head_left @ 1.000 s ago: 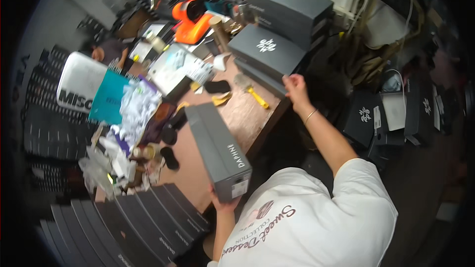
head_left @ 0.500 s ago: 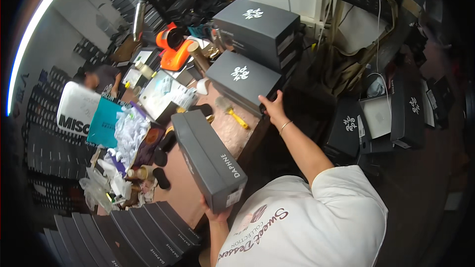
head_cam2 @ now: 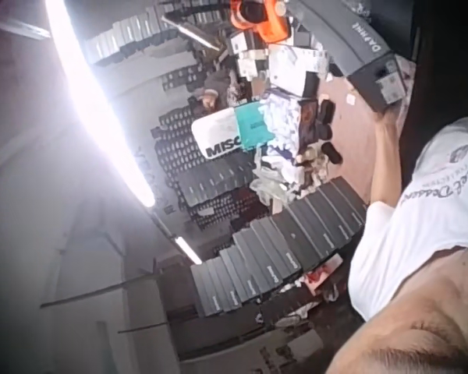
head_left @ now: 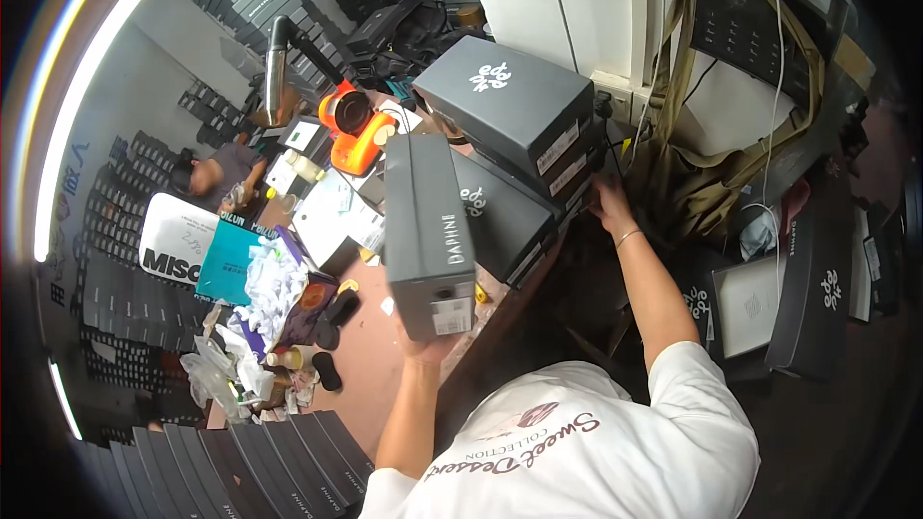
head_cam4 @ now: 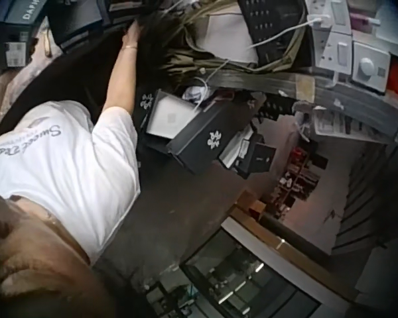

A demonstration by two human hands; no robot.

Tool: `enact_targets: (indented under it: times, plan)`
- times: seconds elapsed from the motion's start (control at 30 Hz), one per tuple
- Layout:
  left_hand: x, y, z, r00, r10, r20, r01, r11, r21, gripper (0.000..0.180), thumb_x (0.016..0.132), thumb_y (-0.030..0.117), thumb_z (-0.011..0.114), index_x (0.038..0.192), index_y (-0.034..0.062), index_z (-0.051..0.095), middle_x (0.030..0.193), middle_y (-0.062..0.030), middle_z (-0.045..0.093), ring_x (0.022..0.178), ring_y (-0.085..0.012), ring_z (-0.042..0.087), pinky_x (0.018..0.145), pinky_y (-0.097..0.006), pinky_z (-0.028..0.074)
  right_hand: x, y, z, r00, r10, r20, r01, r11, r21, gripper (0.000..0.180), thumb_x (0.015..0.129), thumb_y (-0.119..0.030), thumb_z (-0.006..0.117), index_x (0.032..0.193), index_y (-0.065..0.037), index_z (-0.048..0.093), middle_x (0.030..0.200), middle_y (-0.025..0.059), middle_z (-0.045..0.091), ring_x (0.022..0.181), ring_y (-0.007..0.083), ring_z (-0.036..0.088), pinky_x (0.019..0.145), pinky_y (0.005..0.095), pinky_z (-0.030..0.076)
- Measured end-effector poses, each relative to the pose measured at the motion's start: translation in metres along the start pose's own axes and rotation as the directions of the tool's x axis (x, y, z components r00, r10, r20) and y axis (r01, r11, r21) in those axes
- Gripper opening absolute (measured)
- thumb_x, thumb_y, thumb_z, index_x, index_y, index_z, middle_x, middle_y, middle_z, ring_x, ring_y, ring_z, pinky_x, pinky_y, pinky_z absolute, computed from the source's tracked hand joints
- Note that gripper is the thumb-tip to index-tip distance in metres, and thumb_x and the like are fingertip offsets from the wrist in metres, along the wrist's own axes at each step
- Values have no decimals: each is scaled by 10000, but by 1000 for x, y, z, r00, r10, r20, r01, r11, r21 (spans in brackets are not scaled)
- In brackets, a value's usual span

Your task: Inspecting, cleaning, and packing black high-heeled shoes into boxes for shipping.

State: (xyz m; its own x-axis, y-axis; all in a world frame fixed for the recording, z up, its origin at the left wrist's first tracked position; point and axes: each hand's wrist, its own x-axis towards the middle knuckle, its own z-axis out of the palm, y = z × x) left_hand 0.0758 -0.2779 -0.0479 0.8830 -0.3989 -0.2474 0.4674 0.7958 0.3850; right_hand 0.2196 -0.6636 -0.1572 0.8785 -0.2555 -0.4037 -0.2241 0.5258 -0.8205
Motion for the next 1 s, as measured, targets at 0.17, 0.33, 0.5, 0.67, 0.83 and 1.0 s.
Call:
enact_targets:
  times: [0.17, 0.33, 0.5, 0.67, 0.83, 1.0]
  plan:
    - [3, -17, 11, 966, -94, 239, 136, 977, -165, 746, 817, 493, 614, 1367, 31, 413, 1296, -281, 457, 1084, -396, 548, 843, -503, 507, 24, 5, 0, 1000, -13, -28, 18, 988, 153, 769, 811, -482, 690, 1428, -240, 299, 1365, 70, 421, 1184, 273, 426, 780, 499, 436]
    - [-5, -21, 5, 947, -107, 302, 200, 935, -294, 773, 827, 528, 597, 1398, 53, 381, 1328, -305, 421, 1130, -421, 529, 843, -518, 504, 36, -1, -2, 994, -43, 96, 30, 991, 131, 819, 818, -456, 700, 1465, -252, 241, 1426, 38, 366, 1273, 277, 386, 891, 497, 423]
    - [-19, -21, 9, 954, -39, 298, 118, 961, -251, 800, 821, 569, 572, 1403, 59, 371, 1325, -304, 426, 1114, -423, 539, 853, -529, 495, 37, 6, 2, 992, -93, 84, 77, 982, 174, 708, 825, -401, 711, 1408, -245, 340, 1336, 24, 468, 1225, 261, 446, 896, 498, 417]
    - [-47, -15, -3, 996, 76, -35, -79, 992, -95, 695, 822, 502, 612, 1353, 84, 448, 1276, -195, 524, 1106, -309, 540, 919, -453, 459, 58, 18, -17, 983, -18, 185, -34, 962, 272, 690, 817, -330, 737, 1389, -242, 362, 1310, 30, 492, 1205, 260, 458, 884, 488, 426]
    - [-85, -17, -18, 898, 289, -332, -158, 915, 371, 621, 809, 407, 628, 1290, 44, 474, 1191, -106, 574, 1089, -210, 556, 948, -377, 439, 27, 37, 0, 999, -40, -2, 39, 959, 281, 727, 826, -255, 730, 1417, -304, 310, 1315, 16, 482, 1189, 243, 461, 919, 497, 391]
    - [-102, -12, -66, 765, 429, -480, -149, 843, 516, 568, 821, 219, 641, 1317, 84, 398, 1186, -134, 531, 1088, -250, 528, 910, -390, 456, 42, 68, -40, 984, -106, 140, 31, 891, 454, 646, 865, -139, 641, 1401, -309, 324, 1244, 14, 518, 1096, 229, 508, 915, 523, 432]
